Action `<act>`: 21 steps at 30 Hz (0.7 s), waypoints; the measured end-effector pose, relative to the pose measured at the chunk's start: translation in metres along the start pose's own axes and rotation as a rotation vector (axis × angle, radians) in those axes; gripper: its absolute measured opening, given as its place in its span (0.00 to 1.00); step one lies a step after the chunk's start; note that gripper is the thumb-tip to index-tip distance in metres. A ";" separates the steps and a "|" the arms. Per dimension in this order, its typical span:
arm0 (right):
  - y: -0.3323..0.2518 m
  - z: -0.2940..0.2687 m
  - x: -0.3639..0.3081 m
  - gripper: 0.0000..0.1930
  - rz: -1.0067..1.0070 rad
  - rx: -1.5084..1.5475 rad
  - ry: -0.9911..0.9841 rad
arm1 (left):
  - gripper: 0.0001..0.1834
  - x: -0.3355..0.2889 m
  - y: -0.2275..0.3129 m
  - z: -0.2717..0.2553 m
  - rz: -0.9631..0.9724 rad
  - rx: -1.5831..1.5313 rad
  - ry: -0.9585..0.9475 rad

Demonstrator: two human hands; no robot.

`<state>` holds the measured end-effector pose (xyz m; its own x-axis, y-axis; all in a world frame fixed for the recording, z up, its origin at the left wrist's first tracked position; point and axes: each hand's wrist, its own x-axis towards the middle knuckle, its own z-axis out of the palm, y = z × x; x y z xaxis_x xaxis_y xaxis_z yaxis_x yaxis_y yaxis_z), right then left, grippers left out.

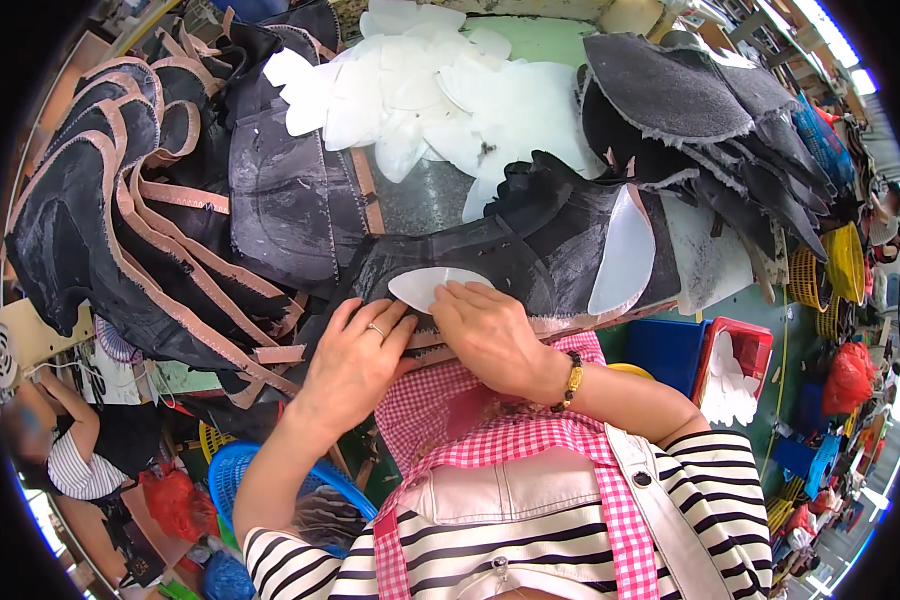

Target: The person assembles shoe components by hand in a factory setting. They pick up black shoe uppers and white insoles, insert the insoles into the uppers, and place the assembled units into a blue basket. The process is repeated for multiple pairs.

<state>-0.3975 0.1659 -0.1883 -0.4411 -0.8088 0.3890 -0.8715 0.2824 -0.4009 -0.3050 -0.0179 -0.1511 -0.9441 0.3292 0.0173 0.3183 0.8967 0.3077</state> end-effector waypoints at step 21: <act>0.014 -0.032 0.012 0.09 -0.137 0.128 -0.197 | 0.06 0.015 0.002 -0.024 0.210 0.311 0.148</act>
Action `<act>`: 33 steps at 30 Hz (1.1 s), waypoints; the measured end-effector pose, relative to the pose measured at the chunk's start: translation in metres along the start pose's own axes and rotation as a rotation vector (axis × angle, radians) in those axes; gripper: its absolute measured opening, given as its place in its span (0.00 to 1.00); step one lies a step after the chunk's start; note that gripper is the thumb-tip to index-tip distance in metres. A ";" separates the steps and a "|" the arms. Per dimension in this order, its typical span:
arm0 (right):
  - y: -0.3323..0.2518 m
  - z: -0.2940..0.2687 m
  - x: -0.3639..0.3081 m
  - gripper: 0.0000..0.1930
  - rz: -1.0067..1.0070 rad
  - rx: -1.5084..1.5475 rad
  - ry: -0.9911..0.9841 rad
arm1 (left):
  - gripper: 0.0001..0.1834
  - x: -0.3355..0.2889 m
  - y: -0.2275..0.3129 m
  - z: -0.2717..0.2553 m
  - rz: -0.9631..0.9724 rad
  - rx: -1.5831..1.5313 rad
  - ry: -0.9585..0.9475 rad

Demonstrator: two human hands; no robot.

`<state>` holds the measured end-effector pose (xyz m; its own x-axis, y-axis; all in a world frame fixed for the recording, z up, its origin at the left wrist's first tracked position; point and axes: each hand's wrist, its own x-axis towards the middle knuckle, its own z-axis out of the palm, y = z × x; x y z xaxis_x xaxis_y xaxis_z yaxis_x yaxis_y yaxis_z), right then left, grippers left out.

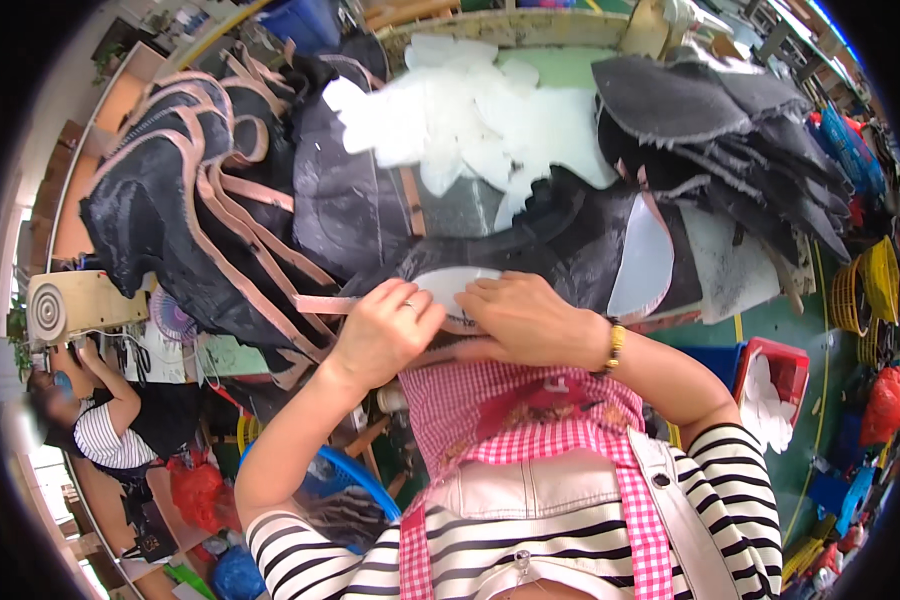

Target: The person assembles shoe components by hand in a factory setting. They pick up black shoe uppers and white insoles, insert the insoles into the uppers, and place the assembled units into a blue basket. The process is repeated for multiple pairs.

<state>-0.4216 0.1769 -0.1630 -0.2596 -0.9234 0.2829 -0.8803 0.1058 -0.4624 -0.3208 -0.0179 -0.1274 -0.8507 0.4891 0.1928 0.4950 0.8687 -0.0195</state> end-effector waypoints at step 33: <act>0.001 -0.123 -0.024 0.15 0.568 1.672 0.459 | 0.13 0.076 0.021 -0.036 -0.524 -1.549 0.199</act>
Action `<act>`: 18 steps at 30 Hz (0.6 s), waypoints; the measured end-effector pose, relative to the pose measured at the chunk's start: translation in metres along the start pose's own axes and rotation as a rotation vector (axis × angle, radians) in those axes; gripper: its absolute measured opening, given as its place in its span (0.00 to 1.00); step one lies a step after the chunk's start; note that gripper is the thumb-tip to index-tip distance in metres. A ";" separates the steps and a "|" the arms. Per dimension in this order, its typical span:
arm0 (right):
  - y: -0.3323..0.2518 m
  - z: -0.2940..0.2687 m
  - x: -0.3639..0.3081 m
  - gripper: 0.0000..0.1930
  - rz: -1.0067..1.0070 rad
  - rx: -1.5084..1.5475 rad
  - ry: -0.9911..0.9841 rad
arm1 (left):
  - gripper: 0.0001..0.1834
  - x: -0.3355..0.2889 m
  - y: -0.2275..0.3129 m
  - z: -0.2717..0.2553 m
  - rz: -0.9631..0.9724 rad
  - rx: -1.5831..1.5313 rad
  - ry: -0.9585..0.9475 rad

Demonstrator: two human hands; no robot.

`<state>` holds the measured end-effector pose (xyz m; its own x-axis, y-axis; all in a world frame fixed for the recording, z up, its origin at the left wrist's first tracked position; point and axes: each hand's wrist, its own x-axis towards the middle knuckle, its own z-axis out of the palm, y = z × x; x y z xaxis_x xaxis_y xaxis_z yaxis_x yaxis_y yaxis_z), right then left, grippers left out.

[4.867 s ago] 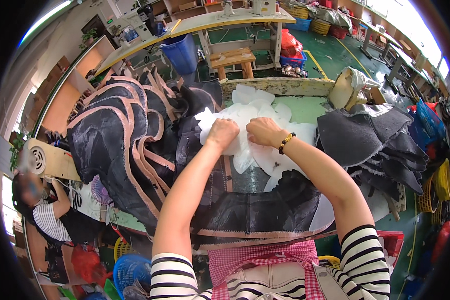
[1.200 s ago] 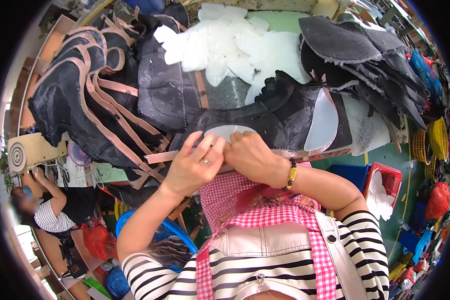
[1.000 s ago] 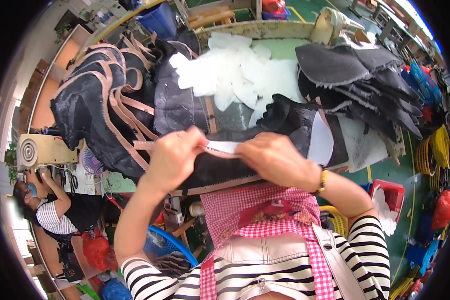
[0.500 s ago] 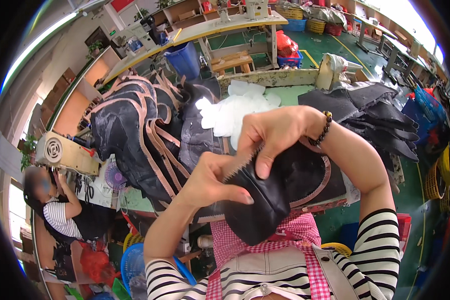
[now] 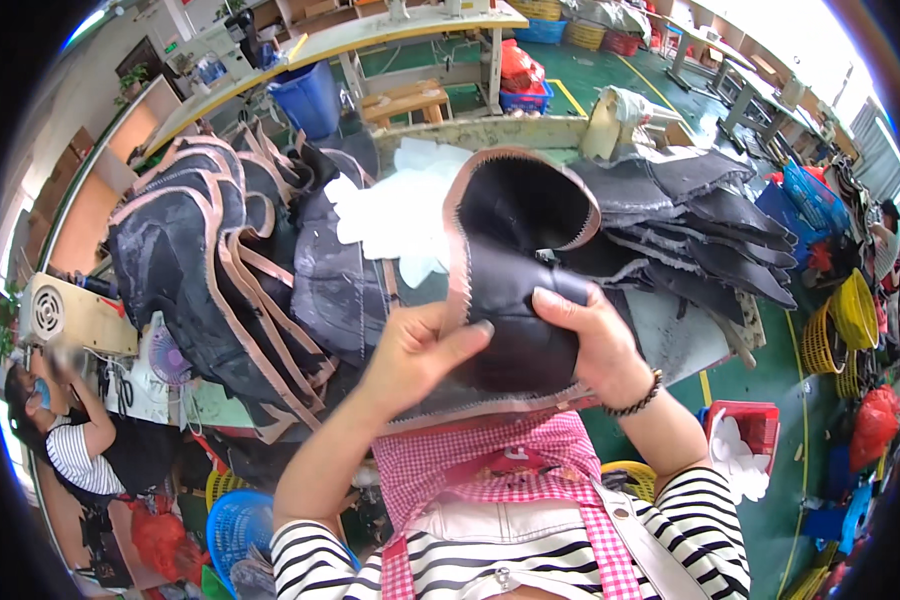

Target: The person assembles shoe components by hand in a factory setting. They pick up black shoe uppers and white insoles, insert the insoles into the uppers, and place the assembled units into a blue basket. The process is repeated for multiple pairs.

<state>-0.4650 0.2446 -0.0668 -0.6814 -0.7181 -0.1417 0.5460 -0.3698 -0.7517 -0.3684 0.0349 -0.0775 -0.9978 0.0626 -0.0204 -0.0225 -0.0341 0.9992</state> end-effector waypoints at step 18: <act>-0.109 -0.157 -0.090 0.46 -0.544 -1.048 -0.363 | 0.18 0.002 0.083 -0.090 0.247 1.331 0.691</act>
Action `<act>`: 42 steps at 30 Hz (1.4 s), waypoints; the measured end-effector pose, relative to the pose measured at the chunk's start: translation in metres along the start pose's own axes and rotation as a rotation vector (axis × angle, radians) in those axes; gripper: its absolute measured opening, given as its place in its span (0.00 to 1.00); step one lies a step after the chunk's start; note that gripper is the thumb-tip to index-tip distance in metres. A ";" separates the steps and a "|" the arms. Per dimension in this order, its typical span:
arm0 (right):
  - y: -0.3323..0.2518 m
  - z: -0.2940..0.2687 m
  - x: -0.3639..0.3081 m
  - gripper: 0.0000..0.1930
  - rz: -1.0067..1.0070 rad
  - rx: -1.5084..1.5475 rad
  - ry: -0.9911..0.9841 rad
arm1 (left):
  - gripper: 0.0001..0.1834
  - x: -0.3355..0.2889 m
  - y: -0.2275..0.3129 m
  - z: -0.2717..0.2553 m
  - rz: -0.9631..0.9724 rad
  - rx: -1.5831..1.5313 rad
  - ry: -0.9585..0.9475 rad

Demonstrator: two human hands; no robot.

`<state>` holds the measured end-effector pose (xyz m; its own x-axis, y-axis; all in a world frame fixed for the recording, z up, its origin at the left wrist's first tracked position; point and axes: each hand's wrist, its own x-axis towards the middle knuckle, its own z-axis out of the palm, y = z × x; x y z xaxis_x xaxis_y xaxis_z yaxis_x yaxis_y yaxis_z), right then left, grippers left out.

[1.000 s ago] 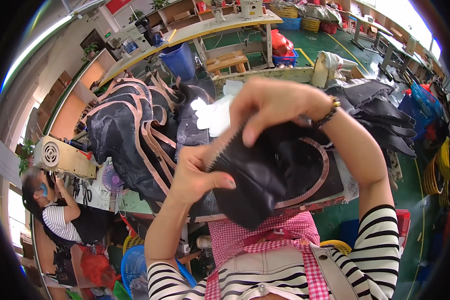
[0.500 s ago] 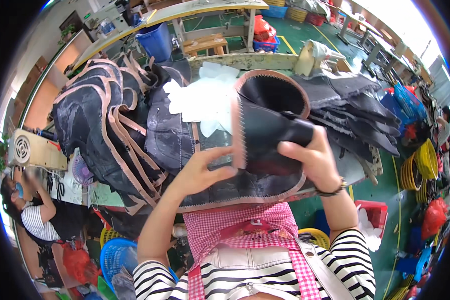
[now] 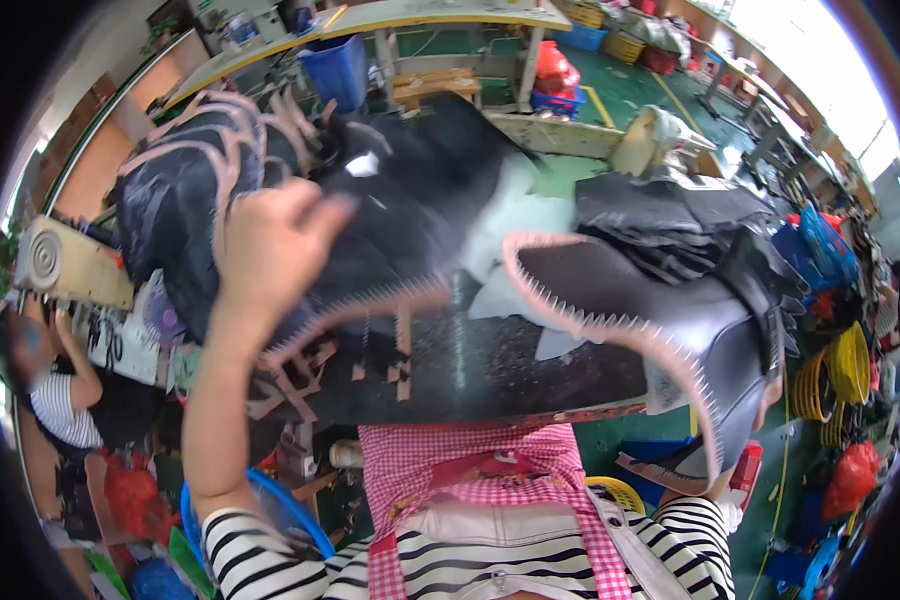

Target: The person assembles shoe components by hand in a factory setting. They pick up black shoe uppers and white insoles, insert the insoles into the uppers, and place the assembled units into a blue basket. The process is repeated for multiple pairs.

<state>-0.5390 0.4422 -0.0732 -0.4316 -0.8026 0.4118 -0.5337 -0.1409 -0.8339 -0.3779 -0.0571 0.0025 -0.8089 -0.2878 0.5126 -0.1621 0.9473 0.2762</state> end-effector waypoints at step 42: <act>0.040 -0.094 0.173 0.21 0.518 -0.096 -0.529 | 0.17 -0.205 0.012 0.044 0.500 0.186 -0.407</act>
<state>-0.7033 0.3524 -0.0003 -0.2506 -0.9276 -0.2769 -0.4284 0.3628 -0.8276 -0.2394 0.0198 -0.1349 -0.9547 0.2331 0.1848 0.2221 0.9719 -0.0780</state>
